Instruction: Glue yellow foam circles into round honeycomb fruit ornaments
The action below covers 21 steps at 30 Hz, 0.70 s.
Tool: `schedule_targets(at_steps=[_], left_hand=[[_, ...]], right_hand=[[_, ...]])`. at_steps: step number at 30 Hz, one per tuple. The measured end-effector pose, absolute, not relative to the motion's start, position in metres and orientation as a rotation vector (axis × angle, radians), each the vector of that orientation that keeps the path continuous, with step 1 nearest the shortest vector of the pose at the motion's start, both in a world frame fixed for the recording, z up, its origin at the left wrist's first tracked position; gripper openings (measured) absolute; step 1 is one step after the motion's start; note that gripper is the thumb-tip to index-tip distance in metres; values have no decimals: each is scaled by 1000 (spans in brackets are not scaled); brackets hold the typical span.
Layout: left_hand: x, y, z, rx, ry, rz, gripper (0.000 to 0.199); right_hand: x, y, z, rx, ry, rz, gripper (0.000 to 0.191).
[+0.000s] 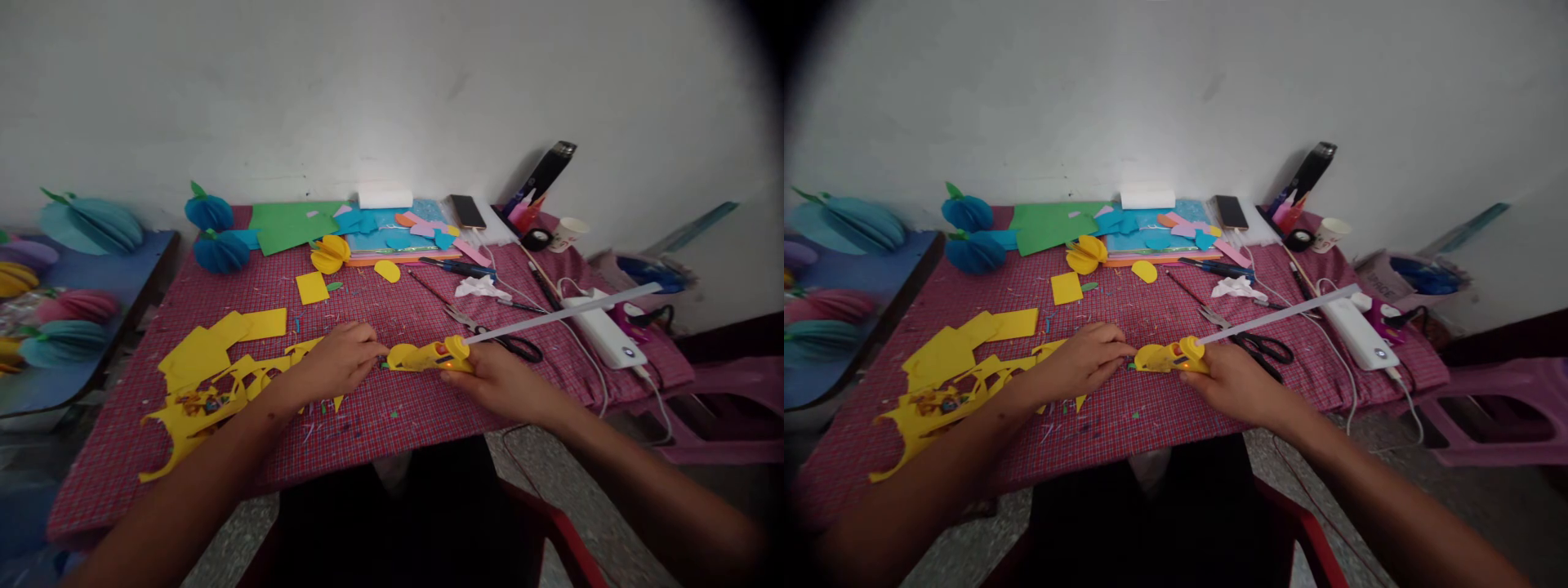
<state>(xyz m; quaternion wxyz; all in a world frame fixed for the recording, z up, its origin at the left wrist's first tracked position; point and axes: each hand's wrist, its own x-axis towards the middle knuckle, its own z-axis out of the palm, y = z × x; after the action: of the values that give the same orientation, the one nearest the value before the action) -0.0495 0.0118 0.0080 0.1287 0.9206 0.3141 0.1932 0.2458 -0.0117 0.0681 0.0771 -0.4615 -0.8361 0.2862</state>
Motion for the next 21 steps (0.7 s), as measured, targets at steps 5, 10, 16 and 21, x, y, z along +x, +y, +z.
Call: schedule_targets(at_steps=[5,10,16,21], left_hand=[[-50,12,7,2692,920,542,23],[-50,12,7,2687,915,542,24],[-49,12,9,2674,926,544,26],[-50,11,9,2670,932,540,26]], right_hand=[[241,-11,69,-1375,-2499,885,17],[245,-11,70,-1382,-2517,855,17],[262,-13,68,-1469,-2535,772,21],[271,-14,69,-1487,-2545,739,19]])
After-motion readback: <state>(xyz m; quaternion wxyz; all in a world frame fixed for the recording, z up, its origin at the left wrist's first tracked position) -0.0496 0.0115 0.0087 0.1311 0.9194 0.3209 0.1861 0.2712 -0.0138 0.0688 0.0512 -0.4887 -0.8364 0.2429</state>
